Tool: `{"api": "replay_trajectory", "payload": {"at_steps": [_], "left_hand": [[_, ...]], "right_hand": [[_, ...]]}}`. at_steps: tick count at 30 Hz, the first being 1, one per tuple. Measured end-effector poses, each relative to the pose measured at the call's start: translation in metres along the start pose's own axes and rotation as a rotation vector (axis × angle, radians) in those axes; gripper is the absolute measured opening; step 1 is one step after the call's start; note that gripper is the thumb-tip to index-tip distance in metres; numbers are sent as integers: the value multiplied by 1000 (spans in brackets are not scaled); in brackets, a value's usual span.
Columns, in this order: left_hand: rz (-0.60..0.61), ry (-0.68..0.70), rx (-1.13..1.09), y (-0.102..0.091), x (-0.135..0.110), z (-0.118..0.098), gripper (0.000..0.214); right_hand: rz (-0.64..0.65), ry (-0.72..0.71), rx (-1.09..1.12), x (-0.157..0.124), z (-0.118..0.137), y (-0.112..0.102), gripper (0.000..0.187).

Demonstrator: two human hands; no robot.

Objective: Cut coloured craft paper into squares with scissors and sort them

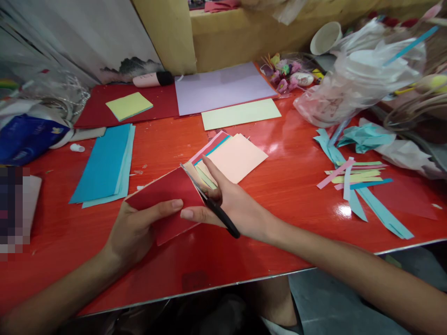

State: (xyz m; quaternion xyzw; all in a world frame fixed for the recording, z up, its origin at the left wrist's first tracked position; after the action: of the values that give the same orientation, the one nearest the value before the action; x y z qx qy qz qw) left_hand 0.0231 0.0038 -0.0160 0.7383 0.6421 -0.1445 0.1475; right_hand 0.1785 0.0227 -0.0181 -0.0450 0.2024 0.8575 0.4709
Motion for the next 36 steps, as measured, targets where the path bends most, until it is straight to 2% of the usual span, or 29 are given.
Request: {"api": "replay_trajectory", "payload": {"at_steps": [5,11,19,22,28,36], "left_hand": [[-1,33,-30,0,1,2,5],[28,-2,18,-1,0,6,8],[22,30,-4,-4,2,10,10],[24,19,10,-3,1,11,7],[23,48,6,-3,3,10,8],[39,-13,35,-1,1,9,5]], "right_hand": [[-15,-4,18,0,-1,1,106],[18,-47,-43,0,1,0,103],[5,-19,-7,0,-1,0,103],[20,-54,-40,0,1,1,100],[-62,-49,-73,0,-1,2,101],[-52,-88,-110,0,0,1,97]]}}
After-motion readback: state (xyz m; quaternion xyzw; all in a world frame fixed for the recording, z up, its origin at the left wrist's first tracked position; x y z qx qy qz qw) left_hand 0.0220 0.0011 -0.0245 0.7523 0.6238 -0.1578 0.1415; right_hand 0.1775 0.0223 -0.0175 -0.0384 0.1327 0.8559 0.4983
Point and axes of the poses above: each hand's wrist, its own x-axis towards the middle knuckle, its own y-axis out of the palm, z = x × y, the point moved 3 cm from there along x, towards the middle knuckle, and after that the axes turned 14 degrees about x, right-handed, at the moved point
